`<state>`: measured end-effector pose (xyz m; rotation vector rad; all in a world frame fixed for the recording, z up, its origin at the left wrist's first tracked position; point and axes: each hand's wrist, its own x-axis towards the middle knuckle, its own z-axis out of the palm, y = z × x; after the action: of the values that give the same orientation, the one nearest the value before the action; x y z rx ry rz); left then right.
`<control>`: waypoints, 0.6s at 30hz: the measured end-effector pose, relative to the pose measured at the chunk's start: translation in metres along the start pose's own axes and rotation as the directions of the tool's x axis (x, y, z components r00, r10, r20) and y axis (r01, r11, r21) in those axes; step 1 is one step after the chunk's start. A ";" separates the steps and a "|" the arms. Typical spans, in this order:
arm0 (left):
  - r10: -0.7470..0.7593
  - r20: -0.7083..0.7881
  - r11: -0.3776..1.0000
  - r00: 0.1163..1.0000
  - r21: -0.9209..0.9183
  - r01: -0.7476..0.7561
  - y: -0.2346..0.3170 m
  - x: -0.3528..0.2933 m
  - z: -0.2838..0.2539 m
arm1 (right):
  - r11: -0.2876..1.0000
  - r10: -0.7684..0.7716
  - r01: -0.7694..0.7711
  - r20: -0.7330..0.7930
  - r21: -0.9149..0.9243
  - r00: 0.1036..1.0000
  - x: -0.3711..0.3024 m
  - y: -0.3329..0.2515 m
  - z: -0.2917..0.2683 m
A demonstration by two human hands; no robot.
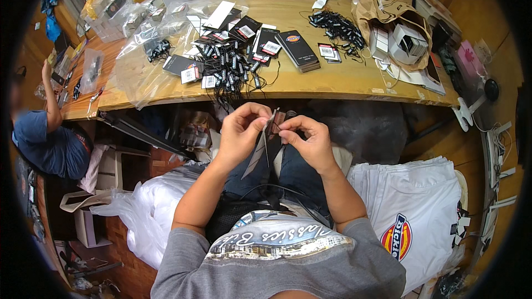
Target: The person sits at a cluttered table and repeatedly picks up small black tags and black cords. They thread the cords through the tags, fold the tags, and place the assembled items into a pile on the table. The person also handles a roll of white paper or tape and a small white box during the process.
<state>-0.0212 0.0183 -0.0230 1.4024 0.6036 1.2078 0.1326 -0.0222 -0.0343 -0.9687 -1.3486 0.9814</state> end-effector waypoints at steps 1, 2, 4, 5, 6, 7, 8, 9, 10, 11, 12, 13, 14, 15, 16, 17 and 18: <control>0.011 -0.015 1.000 1.000 0.015 -0.011 0.002 0.000 -0.004 | 0.999 0.043 -0.042 0.050 -0.010 0.998 -0.001 0.002 -0.005; 0.022 -0.029 0.999 0.999 0.029 -0.021 0.004 0.001 -0.008 | 0.996 0.086 -0.084 0.100 -0.022 0.991 -0.003 0.004 -0.010; -0.001 -0.034 0.999 0.999 0.035 0.002 0.011 0.002 -0.016 | 0.990 0.142 -0.143 0.119 0.000 0.983 -0.007 0.007 -0.019; -0.029 -0.043 0.996 0.999 0.082 0.032 0.015 0.001 -0.017 | 0.984 0.174 -0.177 0.118 0.010 0.978 -0.008 0.006 -0.023; -0.057 -0.053 0.990 0.997 0.128 0.063 0.017 0.001 -0.017 | 0.977 0.206 -0.210 0.118 0.021 0.971 -0.008 0.005 -0.025; -0.038 -0.032 0.987 0.999 0.153 0.043 0.017 0.000 -0.018 | 0.983 0.180 -0.182 0.115 0.006 0.977 -0.009 0.007 -0.028; -0.020 -0.011 0.984 1.000 0.177 0.022 0.015 -0.002 -0.018 | 0.989 0.150 -0.148 0.124 -0.022 0.981 -0.010 0.009 -0.030; 0.000 0.013 0.980 1.000 0.200 -0.003 0.014 -0.003 -0.019 | 0.992 0.117 -0.111 0.132 -0.051 0.984 -0.009 0.012 -0.033; -0.011 0.023 0.976 1.000 0.219 0.006 0.015 -0.004 -0.019 | 0.994 0.085 -0.074 0.141 -0.080 0.986 -0.009 0.013 -0.035; -0.022 0.033 0.971 0.999 0.238 0.014 0.017 -0.005 -0.019 | 0.992 0.105 -0.094 0.149 -0.082 0.983 -0.008 0.012 -0.037; -0.033 0.040 0.966 0.999 0.256 0.022 0.019 -0.006 -0.019 | 0.990 0.125 -0.113 0.160 -0.084 0.979 -0.008 0.011 -0.038; -0.042 0.043 0.968 0.998 0.251 0.030 0.021 -0.006 -0.019 | 0.987 0.146 -0.133 0.171 -0.086 0.974 -0.009 0.010 -0.039; -0.034 0.066 0.961 0.997 0.276 0.014 0.023 -0.006 -0.018 | 0.983 0.181 -0.172 0.172 -0.061 0.968 -0.009 0.011 -0.041; -0.027 0.090 0.954 0.996 0.298 -0.002 0.026 -0.006 -0.018 | 0.976 0.216 -0.213 0.172 -0.037 0.961 -0.010 0.014 -0.042; -0.020 0.115 0.947 0.993 0.321 -0.018 0.027 -0.006 -0.017 | 0.968 0.251 -0.252 0.173 -0.013 0.952 -0.011 0.014 -0.043; -0.035 0.133 0.946 0.990 0.325 -0.010 0.027 -0.006 -0.016 | 0.975 0.218 -0.221 0.142 0.001 0.966 -0.011 0.012 -0.040; -0.052 0.149 0.943 0.987 0.333 -0.001 0.027 -0.007 -0.014 | 0.982 0.185 -0.188 0.113 0.017 0.976 -0.012 0.008 -0.034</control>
<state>-0.0439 0.0116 -0.0021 1.7491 0.7371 0.9937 0.1666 -0.0306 -0.0451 -1.0473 -1.3493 1.2082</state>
